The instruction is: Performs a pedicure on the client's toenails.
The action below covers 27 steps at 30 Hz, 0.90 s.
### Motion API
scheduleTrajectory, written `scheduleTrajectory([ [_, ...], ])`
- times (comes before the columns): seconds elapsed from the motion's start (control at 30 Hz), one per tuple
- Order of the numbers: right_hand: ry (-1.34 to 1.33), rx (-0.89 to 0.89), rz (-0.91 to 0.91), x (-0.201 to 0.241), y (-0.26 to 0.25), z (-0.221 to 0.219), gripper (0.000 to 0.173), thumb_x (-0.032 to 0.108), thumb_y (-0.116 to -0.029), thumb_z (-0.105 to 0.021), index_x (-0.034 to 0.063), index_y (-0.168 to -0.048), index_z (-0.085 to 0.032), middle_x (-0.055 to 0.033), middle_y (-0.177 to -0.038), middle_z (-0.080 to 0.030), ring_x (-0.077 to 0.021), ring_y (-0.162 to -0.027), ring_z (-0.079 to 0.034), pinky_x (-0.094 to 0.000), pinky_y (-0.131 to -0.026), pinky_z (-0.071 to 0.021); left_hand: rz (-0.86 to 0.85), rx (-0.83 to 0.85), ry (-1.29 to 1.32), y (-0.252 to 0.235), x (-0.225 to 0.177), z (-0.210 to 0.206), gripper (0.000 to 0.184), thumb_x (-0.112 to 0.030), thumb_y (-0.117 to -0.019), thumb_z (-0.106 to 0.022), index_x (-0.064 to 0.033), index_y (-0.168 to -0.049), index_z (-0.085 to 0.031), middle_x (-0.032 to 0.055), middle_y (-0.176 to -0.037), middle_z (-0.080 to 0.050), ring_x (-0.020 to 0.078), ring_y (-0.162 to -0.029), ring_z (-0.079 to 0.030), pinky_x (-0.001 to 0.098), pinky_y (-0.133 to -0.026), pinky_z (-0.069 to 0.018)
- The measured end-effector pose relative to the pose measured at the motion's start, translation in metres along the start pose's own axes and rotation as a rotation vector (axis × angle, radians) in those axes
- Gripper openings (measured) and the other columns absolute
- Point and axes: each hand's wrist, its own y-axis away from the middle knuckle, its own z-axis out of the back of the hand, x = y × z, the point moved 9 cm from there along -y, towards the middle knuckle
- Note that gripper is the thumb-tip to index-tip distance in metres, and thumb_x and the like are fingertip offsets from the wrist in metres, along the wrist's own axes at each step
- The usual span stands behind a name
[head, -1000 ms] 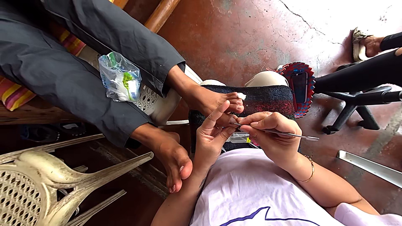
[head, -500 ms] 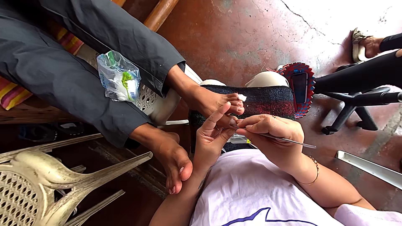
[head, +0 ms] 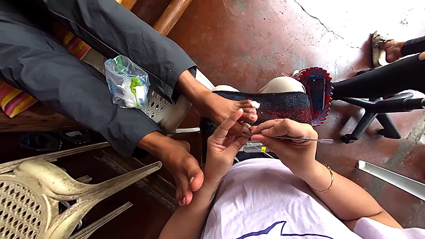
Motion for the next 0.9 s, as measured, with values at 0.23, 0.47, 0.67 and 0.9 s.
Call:
scheduleTrajectory([
  [0.23, -0.024, -0.018, 0.005, -0.0032, 0.0028, 0.0004, 0.009, -0.006, -0.0872, -0.076, -0.0021, -0.091, -0.069, -0.0102, -0.095, -0.077, -0.0112, -0.083, -0.074, -0.0228, -0.072, -0.0626, 0.0, -0.007, -0.008, 0.0002, -0.0004, 0.0006, 0.056, 0.002, -0.0923, -0.069, -0.0221, -0.143, -0.06, 0.0042, -0.127, -0.068, 0.0147, -0.111, -0.067, 0.031, -0.099, -0.0558],
  [0.47, -0.053, -0.029, -0.01, -0.0065, 0.0042, 0.0014, 0.009, -0.005, -0.0869, -0.077, -0.0017, -0.092, -0.07, -0.01, -0.096, -0.077, -0.0118, -0.083, -0.074, -0.0234, -0.072, -0.0631, -0.002, -0.008, -0.009, -0.0002, -0.0003, 0.0004, 0.056, 0.003, -0.0925, -0.068, -0.022, -0.142, -0.06, 0.0039, -0.126, -0.068, 0.0141, -0.111, -0.067, 0.03, -0.098, -0.0557],
  [0.67, -0.083, -0.041, -0.006, -0.0085, 0.0054, 0.0016, 0.01, -0.006, -0.0868, -0.077, -0.0007, -0.093, -0.07, -0.0098, -0.096, -0.077, -0.0134, -0.087, -0.075, -0.0251, -0.075, -0.0637, -0.006, -0.008, -0.021, -0.0002, -0.0004, 0.0008, 0.056, 0.002, -0.0927, -0.068, -0.0223, -0.143, -0.06, 0.003, -0.127, -0.068, 0.0137, -0.112, -0.067, 0.0299, -0.098, -0.0559],
  [0.9, -0.068, -0.053, 0.023, -0.0059, 0.0053, -0.0004, 0.011, -0.006, -0.0882, -0.075, -0.0006, -0.093, -0.067, -0.0106, -0.097, -0.076, -0.0128, -0.084, -0.074, -0.0244, -0.072, -0.0632, -0.003, -0.011, 0.001, -0.0001, -0.0002, -0.0002, 0.056, 0.003, -0.0925, -0.068, -0.0212, -0.143, -0.06, 0.0037, -0.13, -0.067, 0.0151, -0.115, -0.066, 0.0308, -0.1, -0.0552],
])
